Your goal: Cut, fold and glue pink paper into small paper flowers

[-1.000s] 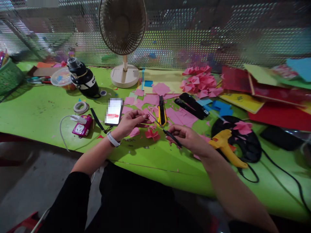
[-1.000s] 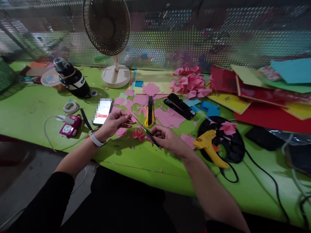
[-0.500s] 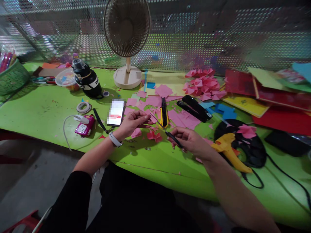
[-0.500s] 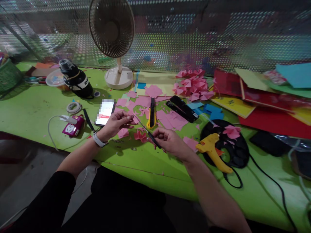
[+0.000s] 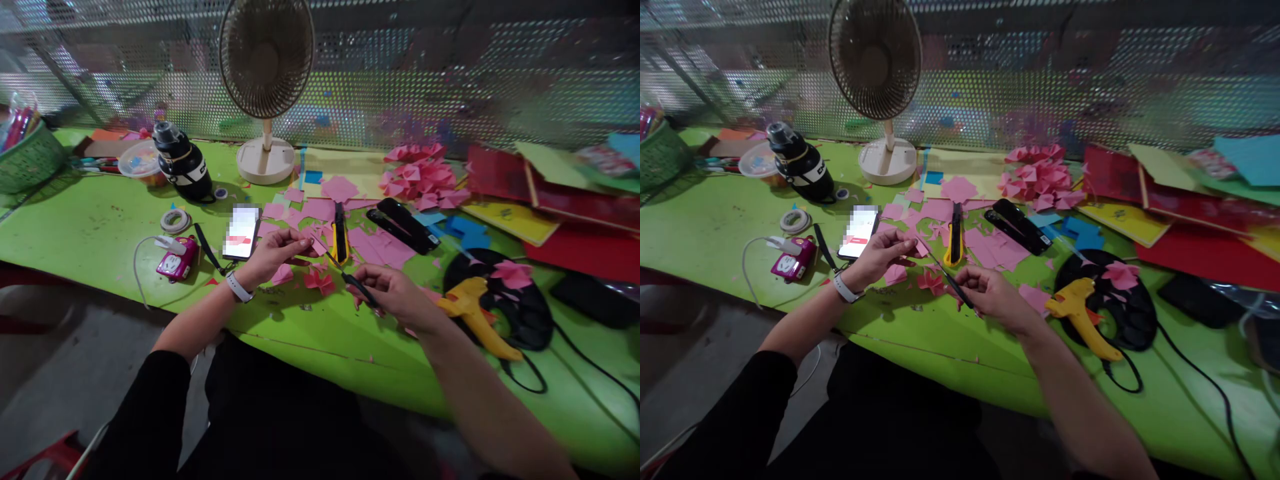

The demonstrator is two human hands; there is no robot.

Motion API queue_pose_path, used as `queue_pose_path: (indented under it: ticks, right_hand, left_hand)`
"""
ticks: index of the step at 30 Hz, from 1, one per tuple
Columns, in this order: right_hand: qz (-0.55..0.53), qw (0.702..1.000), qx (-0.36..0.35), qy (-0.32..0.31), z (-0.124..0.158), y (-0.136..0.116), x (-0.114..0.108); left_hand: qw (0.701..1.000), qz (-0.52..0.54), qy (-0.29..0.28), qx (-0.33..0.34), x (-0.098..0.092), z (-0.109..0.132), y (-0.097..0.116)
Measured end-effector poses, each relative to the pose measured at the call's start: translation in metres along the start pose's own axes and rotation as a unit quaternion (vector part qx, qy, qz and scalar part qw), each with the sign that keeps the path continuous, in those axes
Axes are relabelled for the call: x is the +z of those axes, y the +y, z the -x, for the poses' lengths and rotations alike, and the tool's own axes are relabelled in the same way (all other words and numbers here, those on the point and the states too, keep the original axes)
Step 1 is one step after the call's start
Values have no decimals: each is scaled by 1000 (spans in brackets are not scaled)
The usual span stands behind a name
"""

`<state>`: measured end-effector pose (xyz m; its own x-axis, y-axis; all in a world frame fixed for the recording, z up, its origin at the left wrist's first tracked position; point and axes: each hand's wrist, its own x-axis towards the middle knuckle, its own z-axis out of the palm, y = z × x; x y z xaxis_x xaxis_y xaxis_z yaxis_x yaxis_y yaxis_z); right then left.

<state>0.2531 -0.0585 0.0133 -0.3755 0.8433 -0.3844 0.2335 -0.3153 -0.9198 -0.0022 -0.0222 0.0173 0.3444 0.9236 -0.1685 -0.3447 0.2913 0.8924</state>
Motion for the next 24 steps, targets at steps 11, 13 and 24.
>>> queue_pose_path:
  ticks: [11, 13, 24]
  right_hand:
    - [11, 1000, -6, -8, 1, 2, 1]
    - [14, 1000, -7, -7, 1, 3, 0]
    - [7, 1000, -3, -5, 0, 0, 3]
  left_hand:
    - [1000, -13, -8, 1, 1, 0, -3]
    - [1000, -19, -5, 1, 1, 0, -2]
    - [1000, 0, -31, 4, 0, 0, -6]
